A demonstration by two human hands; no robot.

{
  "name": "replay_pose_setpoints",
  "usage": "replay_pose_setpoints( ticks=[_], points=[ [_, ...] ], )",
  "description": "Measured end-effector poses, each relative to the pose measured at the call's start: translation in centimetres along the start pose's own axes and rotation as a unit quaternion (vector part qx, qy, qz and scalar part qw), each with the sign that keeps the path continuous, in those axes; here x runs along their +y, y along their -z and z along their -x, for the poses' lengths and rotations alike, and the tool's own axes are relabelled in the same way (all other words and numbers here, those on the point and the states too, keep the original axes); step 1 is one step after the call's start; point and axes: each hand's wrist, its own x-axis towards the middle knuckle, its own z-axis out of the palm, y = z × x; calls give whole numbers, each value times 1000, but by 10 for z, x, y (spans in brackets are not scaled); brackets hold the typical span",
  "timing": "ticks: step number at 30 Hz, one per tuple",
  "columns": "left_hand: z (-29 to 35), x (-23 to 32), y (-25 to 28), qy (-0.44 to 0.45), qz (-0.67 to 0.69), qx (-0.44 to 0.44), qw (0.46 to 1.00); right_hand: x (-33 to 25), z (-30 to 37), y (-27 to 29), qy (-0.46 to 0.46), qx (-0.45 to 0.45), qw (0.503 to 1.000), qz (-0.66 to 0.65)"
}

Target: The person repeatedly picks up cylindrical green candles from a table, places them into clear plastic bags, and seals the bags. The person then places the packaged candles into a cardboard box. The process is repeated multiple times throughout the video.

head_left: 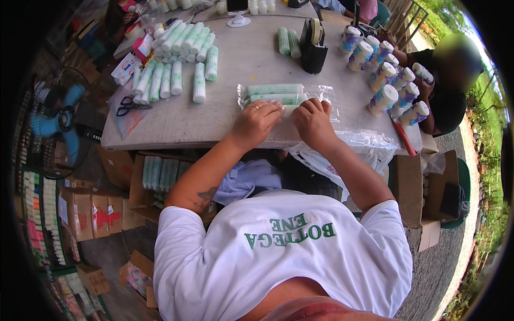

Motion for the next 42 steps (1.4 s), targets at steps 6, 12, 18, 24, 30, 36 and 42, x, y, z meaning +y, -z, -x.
replay_pose_setpoints(
  ticks=[6, 12, 18, 24, 30, 36, 42],
  points=[
    [-3, 13, 2, 32, -50, -4, 998, 0, 1, -1, 10, 22, 1000, 17],
    [-6, 21, -2, 46, -63, -4, 997, 1, 4, 3, 22, 26, 999, 17],
    [-7, 22, -3, 57, -52, -1, 997, 5, 15, 13, 15, 41, 998, 35],
    [-7, 22, -3, 58, -54, -12, 997, 7, 14, 12, 48, 42, 996, 58],
    [-19, 24, -8, 69, -14, -23, 997, 8, 11, 13, 56, 35, 996, 61],
    [-17, 15, -13, 27, 20, 0, 999, 9, 8, 16, 38, 17, 998, 47],
    [-17, 13, -15, 45, 47, 24, 998, 13, 4, 22, -33, -13, 999, -26]
  ],
)
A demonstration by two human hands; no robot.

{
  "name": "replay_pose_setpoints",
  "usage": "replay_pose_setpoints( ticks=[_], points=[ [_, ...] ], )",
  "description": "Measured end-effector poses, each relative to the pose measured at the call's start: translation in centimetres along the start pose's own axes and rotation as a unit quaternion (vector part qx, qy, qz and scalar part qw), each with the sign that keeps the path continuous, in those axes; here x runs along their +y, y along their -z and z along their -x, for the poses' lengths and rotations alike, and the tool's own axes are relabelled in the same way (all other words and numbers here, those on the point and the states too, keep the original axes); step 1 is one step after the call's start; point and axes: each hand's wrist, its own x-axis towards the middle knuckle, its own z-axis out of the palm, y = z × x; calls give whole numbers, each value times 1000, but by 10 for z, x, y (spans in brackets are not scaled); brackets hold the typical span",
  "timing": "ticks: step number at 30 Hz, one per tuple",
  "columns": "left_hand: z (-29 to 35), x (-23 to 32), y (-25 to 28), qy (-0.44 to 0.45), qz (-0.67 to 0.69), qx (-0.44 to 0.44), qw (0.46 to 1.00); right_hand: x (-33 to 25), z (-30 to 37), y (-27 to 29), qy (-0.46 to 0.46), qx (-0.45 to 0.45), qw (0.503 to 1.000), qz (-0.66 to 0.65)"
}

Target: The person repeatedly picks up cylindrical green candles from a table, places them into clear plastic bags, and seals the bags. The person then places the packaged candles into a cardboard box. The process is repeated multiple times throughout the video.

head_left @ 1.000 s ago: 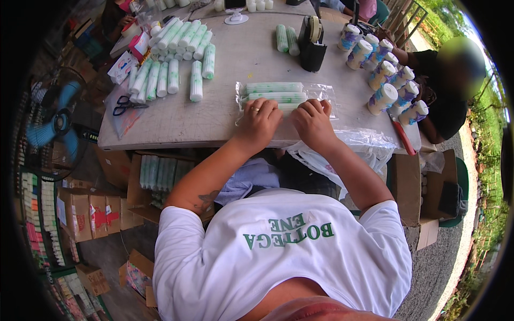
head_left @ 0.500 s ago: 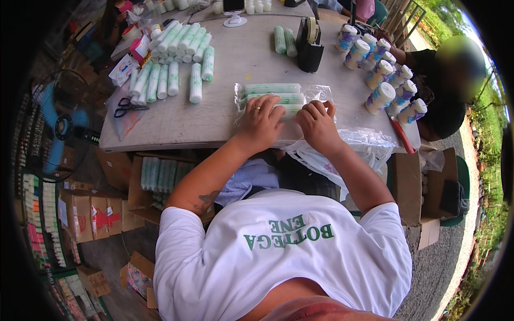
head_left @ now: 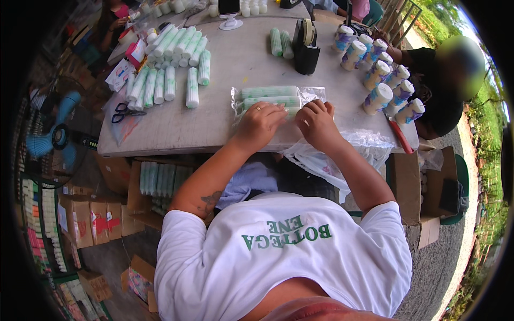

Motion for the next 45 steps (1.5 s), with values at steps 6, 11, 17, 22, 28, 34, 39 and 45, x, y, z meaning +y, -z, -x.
replay_pose_setpoints(
  ticks=[6, 11, 17, 22, 28, 34, 39, 45],
  points=[
    [-1, 2, 3, 19, 24, -8, 1000, 64, -75, 19, -172, 182, 944, -215],
    [0, -1, 1, 18, 20, -14, 1000, 124, -136, 4, -433, 110, 810, -380],
    [1, -1, 2, 24, 21, -14, 999, 108, -150, 3, -446, 112, 751, -473],
    [3, 0, -1, 44, 7, -2, 999, 111, -106, -28, -319, 167, 844, -397],
    [1, 0, 1, 79, 33, -22, 996, 118, -64, -15, -212, 72, 923, -312],
    [0, 1, -1, 75, 25, -22, 997, -2, -10, 32, 63, -54, 995, -59],
    [1, -3, 0, 72, 41, -33, 996, -9, -16, -3, 158, -2, 972, 172],
    [1, -7, 0, 62, 32, -27, 997, 18, -42, 29, 41, -102, 987, 119]
  ],
)
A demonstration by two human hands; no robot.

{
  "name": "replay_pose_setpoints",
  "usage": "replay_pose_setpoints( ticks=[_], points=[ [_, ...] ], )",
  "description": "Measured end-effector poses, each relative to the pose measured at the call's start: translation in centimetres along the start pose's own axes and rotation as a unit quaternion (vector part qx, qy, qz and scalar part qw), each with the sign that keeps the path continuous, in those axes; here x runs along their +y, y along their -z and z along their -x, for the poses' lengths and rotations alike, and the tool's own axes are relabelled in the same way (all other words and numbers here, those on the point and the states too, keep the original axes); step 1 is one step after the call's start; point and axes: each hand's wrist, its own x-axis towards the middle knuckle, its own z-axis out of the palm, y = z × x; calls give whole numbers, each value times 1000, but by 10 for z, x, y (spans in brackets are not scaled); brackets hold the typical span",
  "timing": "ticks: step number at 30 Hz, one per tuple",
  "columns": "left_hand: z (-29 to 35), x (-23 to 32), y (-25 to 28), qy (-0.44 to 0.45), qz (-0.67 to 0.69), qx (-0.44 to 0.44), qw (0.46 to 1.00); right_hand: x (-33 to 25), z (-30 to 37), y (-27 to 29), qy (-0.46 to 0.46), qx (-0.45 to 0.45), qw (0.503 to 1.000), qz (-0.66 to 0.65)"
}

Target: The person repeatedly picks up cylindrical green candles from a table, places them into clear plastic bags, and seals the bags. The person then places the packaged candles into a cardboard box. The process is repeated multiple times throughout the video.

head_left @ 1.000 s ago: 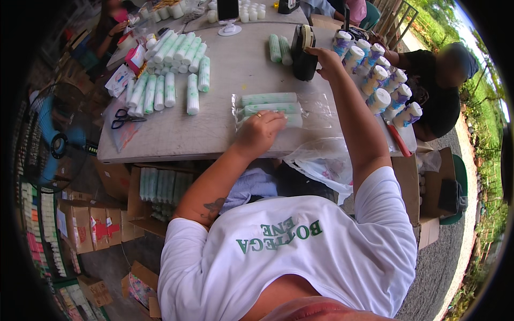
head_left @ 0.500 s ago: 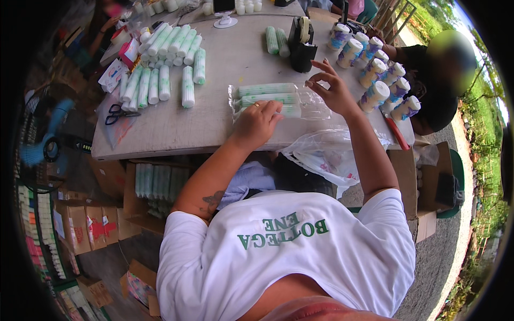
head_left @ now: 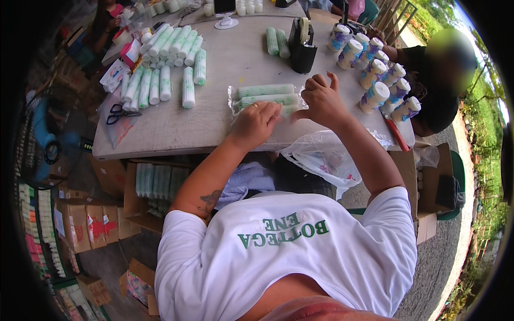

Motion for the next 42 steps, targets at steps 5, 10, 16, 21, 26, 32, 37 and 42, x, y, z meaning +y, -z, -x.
replay_pose_setpoints(
  ticks=[5, 10, 16, 21, 26, 32, 37, 42],
  points=[
    [-3, 6, 0, 17, -3, -3, 1000, 75, -28, -18, -178, 43, 953, -242],
    [-4, 9, 1, 30, -3, -11, 999, 116, -64, -40, -352, 113, 787, -494],
    [-5, 9, 0, 31, 0, -6, 999, 106, -91, -37, -423, 96, 705, -562],
    [-5, 8, -1, 22, 4, 4, 1000, 90, -99, -23, -397, 184, 677, -591],
    [-4, 7, -4, 14, -7, 12, 1000, 90, -70, -66, -320, 232, 722, -568],
    [-4, 13, -13, 11, -12, 17, 1000, 94, -30, -65, -230, 228, 808, -492],
    [2, 36, -22, 66, -20, 24, 997, -27, 38, -5, -70, 132, 897, -417],
    [14, 50, -1, 50, 24, -10, 998, -46, 78, -42, -2, 141, 967, -211]
  ],
)
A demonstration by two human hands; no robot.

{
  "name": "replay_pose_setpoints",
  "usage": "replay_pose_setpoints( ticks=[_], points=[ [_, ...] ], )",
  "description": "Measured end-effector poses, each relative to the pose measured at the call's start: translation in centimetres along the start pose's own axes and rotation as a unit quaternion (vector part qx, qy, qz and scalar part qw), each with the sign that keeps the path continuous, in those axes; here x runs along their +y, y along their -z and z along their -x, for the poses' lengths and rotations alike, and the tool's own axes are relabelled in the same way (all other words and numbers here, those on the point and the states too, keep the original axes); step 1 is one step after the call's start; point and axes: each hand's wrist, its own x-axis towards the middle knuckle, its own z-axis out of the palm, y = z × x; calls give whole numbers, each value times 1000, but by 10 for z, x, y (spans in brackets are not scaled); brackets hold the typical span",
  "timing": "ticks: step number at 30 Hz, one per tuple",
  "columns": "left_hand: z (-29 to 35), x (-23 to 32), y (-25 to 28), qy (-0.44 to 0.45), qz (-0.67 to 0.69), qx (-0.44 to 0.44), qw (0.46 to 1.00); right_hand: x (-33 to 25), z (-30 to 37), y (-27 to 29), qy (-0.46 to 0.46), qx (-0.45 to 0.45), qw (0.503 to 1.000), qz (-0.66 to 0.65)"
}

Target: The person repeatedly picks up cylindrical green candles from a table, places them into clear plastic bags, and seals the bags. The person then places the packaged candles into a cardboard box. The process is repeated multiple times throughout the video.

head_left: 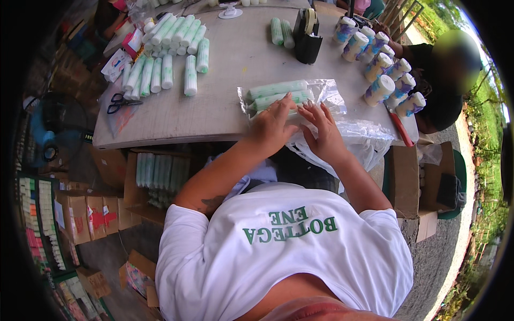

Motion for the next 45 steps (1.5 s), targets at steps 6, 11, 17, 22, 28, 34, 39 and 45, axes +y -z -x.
replay_pose_setpoints(
  ticks=[6, 11, 17, 22, 28, 34, 39, 45],
  points=[
    [55, -41, 44, -95, -117, 58, 987, -3, -5, -1, 2, 35, 999, 36],
    [71, -49, 37, -68, -112, 120, 984, -11, -18, -3, 4, 36, 998, 52],
    [68, -46, 33, -94, -112, 148, 978, -11, -24, -20, 57, 2, 996, -67],
    [69, -49, 33, -77, -91, 142, 983, -8, -22, -21, 52, 5, 993, -101],
    [64, -40, 35, -8, -41, 153, 987, -19, -34, -9, 91, -60, 994, -26],
    [64, -42, 34, 7, -28, 154, 988, -38, -48, -10, 120, -98, 983, 102],
    [65, -42, 36, 7, -20, 141, 990, -46, -68, -13, 45, -191, 964, 179],
    [62, -43, 40, -3, -10, 129, 992, -4, -115, 13, -136, -288, 948, 9]
  ],
)
